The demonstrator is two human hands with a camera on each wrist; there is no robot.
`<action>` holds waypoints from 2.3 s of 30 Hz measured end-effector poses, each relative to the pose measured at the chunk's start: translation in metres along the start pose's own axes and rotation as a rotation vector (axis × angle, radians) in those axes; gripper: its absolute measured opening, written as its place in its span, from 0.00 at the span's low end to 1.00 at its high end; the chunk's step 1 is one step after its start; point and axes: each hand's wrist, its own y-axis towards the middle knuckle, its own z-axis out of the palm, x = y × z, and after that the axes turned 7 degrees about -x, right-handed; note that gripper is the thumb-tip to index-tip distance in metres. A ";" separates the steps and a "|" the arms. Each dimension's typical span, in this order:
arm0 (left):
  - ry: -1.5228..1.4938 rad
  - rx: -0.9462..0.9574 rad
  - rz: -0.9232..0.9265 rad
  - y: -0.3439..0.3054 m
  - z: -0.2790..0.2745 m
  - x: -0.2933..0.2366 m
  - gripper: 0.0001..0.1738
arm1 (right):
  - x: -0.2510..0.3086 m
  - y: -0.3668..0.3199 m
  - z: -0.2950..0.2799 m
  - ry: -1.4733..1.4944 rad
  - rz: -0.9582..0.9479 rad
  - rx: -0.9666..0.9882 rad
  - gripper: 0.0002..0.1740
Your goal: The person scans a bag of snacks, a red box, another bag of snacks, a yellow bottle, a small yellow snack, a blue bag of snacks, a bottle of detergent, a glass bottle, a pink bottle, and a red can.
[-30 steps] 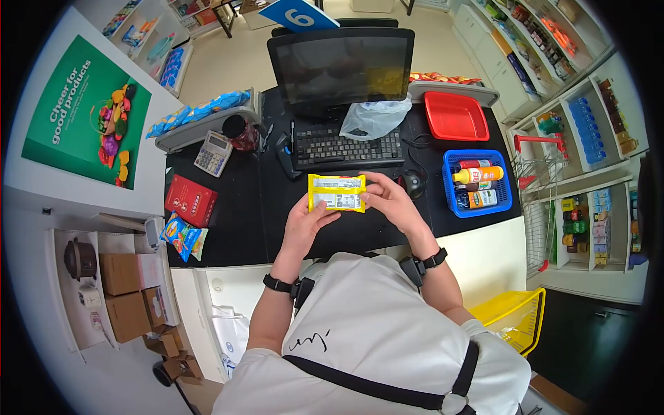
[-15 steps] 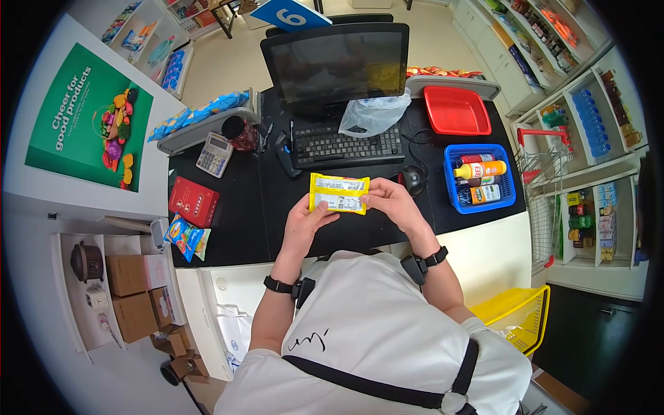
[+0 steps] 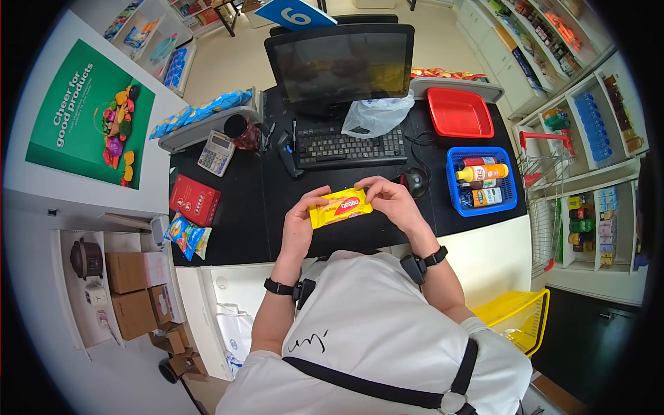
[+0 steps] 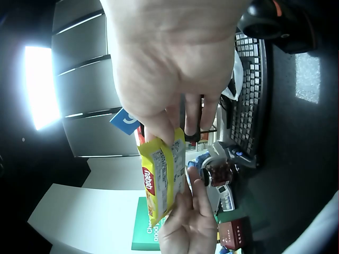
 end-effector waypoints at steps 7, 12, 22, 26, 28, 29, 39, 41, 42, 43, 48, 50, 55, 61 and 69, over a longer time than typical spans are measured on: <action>-0.027 -0.008 0.002 0.003 0.000 -0.003 0.15 | 0.003 0.001 0.001 -0.004 0.025 0.021 0.09; -0.022 0.003 -0.027 0.004 -0.001 0.001 0.13 | -0.011 0.006 0.000 0.089 0.047 -0.012 0.09; 0.031 0.012 -0.236 0.007 0.003 -0.003 0.19 | -0.002 0.008 0.003 0.146 0.224 -0.062 0.28; 0.005 0.015 -0.223 0.006 0.004 -0.003 0.20 | 0.002 0.006 0.005 0.098 0.215 -0.068 0.31; -0.022 0.003 -0.230 0.006 0.004 -0.003 0.21 | 0.003 0.006 0.005 0.117 0.203 -0.075 0.30; -0.050 -0.008 -0.234 0.006 0.005 -0.003 0.21 | 0.001 0.007 0.003 0.116 0.203 -0.075 0.30; -0.119 -0.028 -0.237 0.006 0.008 -0.006 0.22 | -0.005 0.007 0.002 -0.010 0.084 -0.002 0.23; -0.121 -0.017 -0.241 0.006 0.007 -0.006 0.22 | -0.005 0.007 0.000 -0.037 0.085 0.009 0.23; -0.121 -0.011 -0.243 0.006 0.006 -0.005 0.22 | -0.006 0.006 0.000 -0.026 0.095 0.007 0.22; -0.122 -0.010 -0.243 0.006 0.005 -0.005 0.22 | -0.006 0.006 -0.001 -0.015 0.104 0.005 0.22; -0.146 0.012 -0.243 0.007 0.002 -0.001 0.22 | -0.002 0.006 -0.001 -0.018 0.108 0.003 0.22; -0.171 0.017 -0.240 0.007 0.002 0.000 0.22 | -0.001 0.006 -0.001 -0.021 0.104 -0.004 0.22; -0.185 0.002 -0.224 0.006 0.002 0.000 0.23 | -0.004 0.005 -0.004 0.033 0.105 0.007 0.21; -0.103 -0.033 -0.225 0.011 -0.001 0.002 0.23 | 0.000 0.007 -0.003 0.241 0.132 -0.003 0.23; -0.070 0.019 -0.093 0.040 0.012 -0.020 0.25 | 0.005 0.011 0.011 0.032 0.330 0.081 0.24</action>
